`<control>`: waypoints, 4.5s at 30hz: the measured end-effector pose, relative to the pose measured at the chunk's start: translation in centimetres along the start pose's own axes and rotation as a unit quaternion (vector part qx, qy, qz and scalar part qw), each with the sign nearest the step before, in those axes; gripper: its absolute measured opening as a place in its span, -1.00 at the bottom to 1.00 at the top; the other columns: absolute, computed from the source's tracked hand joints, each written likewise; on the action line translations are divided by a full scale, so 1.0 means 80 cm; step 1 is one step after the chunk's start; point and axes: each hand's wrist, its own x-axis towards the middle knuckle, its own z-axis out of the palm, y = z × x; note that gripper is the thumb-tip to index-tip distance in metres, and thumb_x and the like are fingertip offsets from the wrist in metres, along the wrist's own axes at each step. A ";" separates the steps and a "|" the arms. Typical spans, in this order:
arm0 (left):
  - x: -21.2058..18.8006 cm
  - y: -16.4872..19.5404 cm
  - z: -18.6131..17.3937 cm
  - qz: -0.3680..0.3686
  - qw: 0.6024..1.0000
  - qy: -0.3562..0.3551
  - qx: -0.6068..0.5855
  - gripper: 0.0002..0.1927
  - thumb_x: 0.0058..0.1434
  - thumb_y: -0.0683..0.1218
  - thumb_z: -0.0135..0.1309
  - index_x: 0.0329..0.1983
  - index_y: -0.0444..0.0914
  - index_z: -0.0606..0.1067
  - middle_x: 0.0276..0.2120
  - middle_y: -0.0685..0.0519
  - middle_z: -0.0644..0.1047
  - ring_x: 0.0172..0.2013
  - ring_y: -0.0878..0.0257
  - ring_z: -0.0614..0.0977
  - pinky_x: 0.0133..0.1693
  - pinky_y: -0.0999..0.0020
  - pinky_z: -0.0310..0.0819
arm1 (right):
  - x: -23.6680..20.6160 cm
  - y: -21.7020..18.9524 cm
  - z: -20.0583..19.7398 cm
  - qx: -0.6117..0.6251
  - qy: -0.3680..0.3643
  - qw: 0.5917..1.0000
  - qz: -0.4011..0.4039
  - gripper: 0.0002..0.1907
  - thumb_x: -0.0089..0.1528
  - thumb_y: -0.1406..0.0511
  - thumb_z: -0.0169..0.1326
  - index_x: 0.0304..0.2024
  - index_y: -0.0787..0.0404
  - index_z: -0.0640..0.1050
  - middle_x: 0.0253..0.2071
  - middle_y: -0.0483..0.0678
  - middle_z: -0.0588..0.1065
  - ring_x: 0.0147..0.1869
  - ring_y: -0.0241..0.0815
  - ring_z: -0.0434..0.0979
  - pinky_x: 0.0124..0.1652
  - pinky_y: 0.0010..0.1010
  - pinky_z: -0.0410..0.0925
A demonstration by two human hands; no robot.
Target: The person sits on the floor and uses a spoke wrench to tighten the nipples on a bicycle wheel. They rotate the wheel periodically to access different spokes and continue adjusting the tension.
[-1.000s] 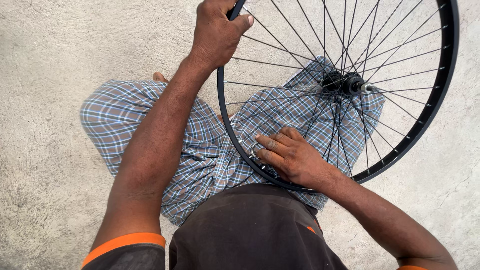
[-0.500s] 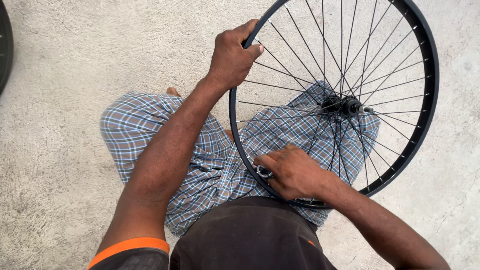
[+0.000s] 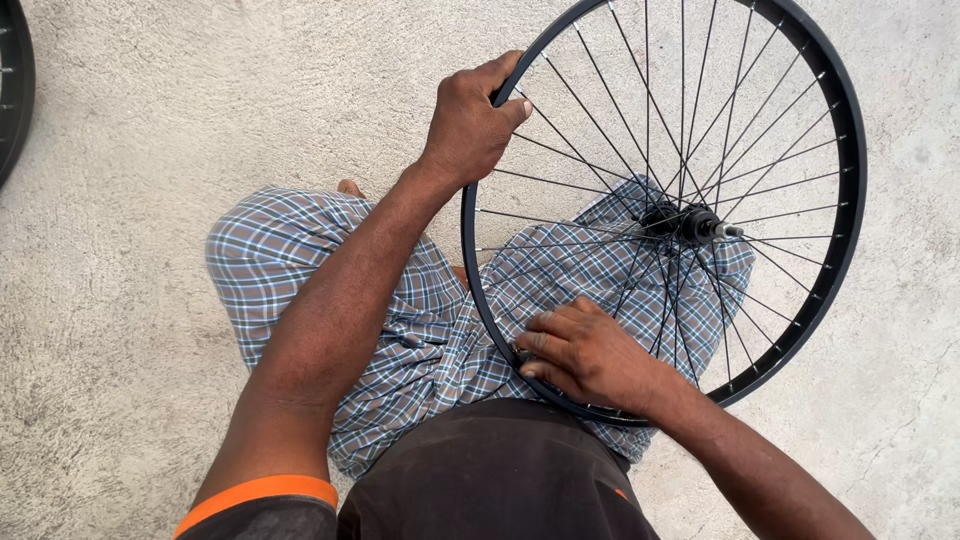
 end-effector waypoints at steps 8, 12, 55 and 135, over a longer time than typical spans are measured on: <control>-0.015 0.021 -0.007 -0.006 0.997 0.029 -0.075 -0.46 0.31 -0.16 0.18 0.34 -0.42 0.43 -0.49 0.13 0.48 -0.53 0.44 0.42 -0.49 0.48 0.34 | 0.015 0.007 -0.018 0.057 0.130 0.986 0.090 -0.80 0.32 0.24 0.20 -0.06 0.18 0.58 0.07 0.09 0.56 0.06 -0.07 0.64 -0.08 -0.30 0.55; -0.046 0.041 0.008 -0.093 0.987 0.070 -0.108 -0.48 0.28 -0.18 0.20 0.29 -0.41 0.42 -0.32 0.14 0.54 -0.52 0.47 0.42 -0.54 0.50 0.31 | 0.039 0.001 -0.010 -0.013 0.187 0.977 0.105 -0.81 0.28 0.34 0.21 -0.09 0.28 0.57 0.01 0.12 0.56 0.03 0.04 0.61 -0.06 -0.16 0.49; -0.066 0.014 0.015 -0.030 0.992 0.024 -0.121 -0.43 0.38 -0.23 0.13 0.45 -0.38 0.33 -0.51 0.23 0.33 -0.52 0.52 0.35 -0.50 0.54 0.23 | 0.075 0.018 0.009 0.000 -0.128 0.940 0.316 -0.70 0.19 0.26 0.21 -0.07 0.19 0.49 -0.35 0.00 0.57 -0.20 -0.03 0.61 -0.12 -0.14 0.40; -0.035 -0.007 0.018 -0.014 0.995 0.037 -0.097 -0.45 0.39 -0.11 0.21 0.40 -0.34 0.40 -0.58 0.22 0.38 -0.59 0.51 0.34 -0.56 0.52 0.22 | 0.044 -0.008 -0.003 0.013 0.142 0.988 0.061 -0.84 0.27 0.30 0.12 -0.10 0.15 0.53 -0.02 0.15 0.53 -0.12 -0.12 0.51 -0.10 -0.21 0.29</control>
